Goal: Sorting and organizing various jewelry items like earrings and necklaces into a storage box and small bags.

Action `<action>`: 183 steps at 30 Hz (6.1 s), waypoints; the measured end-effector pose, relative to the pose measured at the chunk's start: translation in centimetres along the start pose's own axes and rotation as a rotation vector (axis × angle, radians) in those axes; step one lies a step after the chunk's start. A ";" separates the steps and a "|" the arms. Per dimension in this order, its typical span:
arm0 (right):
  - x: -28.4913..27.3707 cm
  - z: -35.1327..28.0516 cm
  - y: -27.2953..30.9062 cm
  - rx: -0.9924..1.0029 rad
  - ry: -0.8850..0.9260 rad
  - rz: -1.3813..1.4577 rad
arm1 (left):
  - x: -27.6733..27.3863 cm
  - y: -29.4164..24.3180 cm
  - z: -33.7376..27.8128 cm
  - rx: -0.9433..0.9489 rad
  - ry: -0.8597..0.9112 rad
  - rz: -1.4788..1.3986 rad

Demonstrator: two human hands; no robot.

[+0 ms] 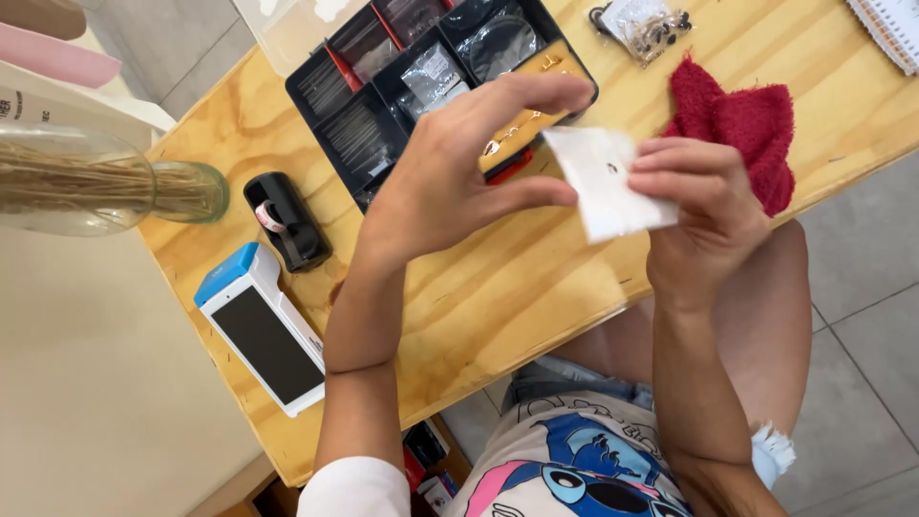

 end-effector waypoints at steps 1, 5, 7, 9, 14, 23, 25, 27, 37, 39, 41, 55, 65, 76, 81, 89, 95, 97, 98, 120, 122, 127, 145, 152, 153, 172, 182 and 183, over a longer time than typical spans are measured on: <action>0.0 -0.1 0.6 -0.084 -0.094 -0.059 | -0.3 0.2 -0.3 -0.073 0.038 -0.038; 0.6 -0.1 0.5 -0.123 -0.127 -0.040 | 0.5 1.3 -0.3 -0.109 0.111 -0.041; 1.0 0.0 0.6 -0.055 -0.235 -0.032 | 1.3 1.4 -0.3 0.090 0.192 -0.006; 1.1 -0.2 0.4 -0.050 -0.236 0.003 | 2.1 1.2 -0.7 0.106 0.287 0.095; 1.1 -0.2 0.4 -0.038 -0.230 0.010 | 1.3 -1.2 -0.1 0.172 0.292 0.090; -0.7 0.0 0.5 -0.359 -0.311 -0.212 | 1.6 -1.7 -0.4 0.136 0.114 0.218; -0.2 -0.1 1.5 -0.392 -0.387 -0.296 | 1.5 -1.6 0.1 -0.040 -0.021 0.149; 0.2 -0.2 1.6 -0.411 -0.400 -0.307 | 2.2 -0.1 -0.1 -0.095 -0.074 0.113; -0.7 0.6 0.9 -0.266 0.013 -0.252 | 1.4 0.4 0.0 -0.203 -0.062 -0.024; -0.6 0.6 1.7 -0.253 0.006 -0.339 | 1.8 0.5 0.1 -0.239 -0.071 -0.084; -0.4 0.7 2.2 -0.239 -0.003 -0.425 | 2.0 0.3 0.2 -0.276 -0.076 -0.143; -0.2 0.2 1.9 -0.127 0.096 -0.450 | 2.1 -1.3 -0.2 -0.082 0.181 0.059; -0.4 0.1 1.9 0.144 0.089 -0.137 | 1.4 0.9 -0.9 0.004 0.347 0.090; -1.9 -0.8 -0.3 0.608 0.082 0.210 | 1.5 -0.9 0.1 0.205 -0.090 0.456; -2.5 -0.9 0.2 0.583 0.087 0.198 | 4.2 -2.3 0.0 0.481 -0.055 0.580; -2.4 -0.4 0.7 0.507 0.095 0.267 | 4.2 -2.5 0.1 0.401 0.012 0.775; -1.3 -0.3 0.0 0.404 0.364 -0.017 | 1.9 -2.2 0.1 0.287 -0.167 0.643; -1.1 -1.0 -1.3 0.478 0.297 -0.003 | 1.3 -2.1 -0.2 0.271 -0.140 0.470; -1.2 -1.1 -2.0 0.481 0.298 -0.002 | 1.0 -2.6 -0.4 0.268 -0.139 0.470; -5.9 0.1 -4.9 -0.037 0.193 -0.588 | 2.2 1.1 -1.7 -0.052 0.013 -1.504; -4.2 0.5 -1.9 -0.026 0.094 -0.360 | 2.4 -0.2 -0.7 -0.061 -0.042 -1.546; 0.8 -2.5 1.5 -0.379 -0.264 -0.420 | 5.5 -0.7 -0.2 -0.222 0.027 -1.510; -2.0 -1.4 3.3 -0.283 -0.375 -0.285 | 4.8 -3.3 -0.2 0.357 -0.025 0.514; 2.1 1.6 7.7 -0.190 0.330 -0.391 | 8.1 -1.2 -1.6 0.493 0.034 0.834; 1.6 0.2 6.4 -0.234 0.307 -0.384 | 6.5 -2.2 -0.8 0.473 0.044 0.832; 1.8 4.6 7.4 -0.270 0.498 -0.170 | 6.4 -1.5 -0.6 0.447 -0.039 0.627; -5.2 -0.8 -6.4 -0.016 0.037 -0.584 | 2.1 -0.7 -0.7 -0.038 -0.481 -0.073; -5.7 -1.4 -7.4 0.158 -0.104 -0.394 | 3.3 0.4 -0.4 -0.076 -0.434 -0.271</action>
Point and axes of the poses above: each hand's wrist, its own z-axis towards the middle knuckle, its own x-axis out of the palm, y = z × x, the point moved 3 cm from there along z, towards the middle knuckle, and after that the axes turned 1 degree about -x, right-handed, at the moved point
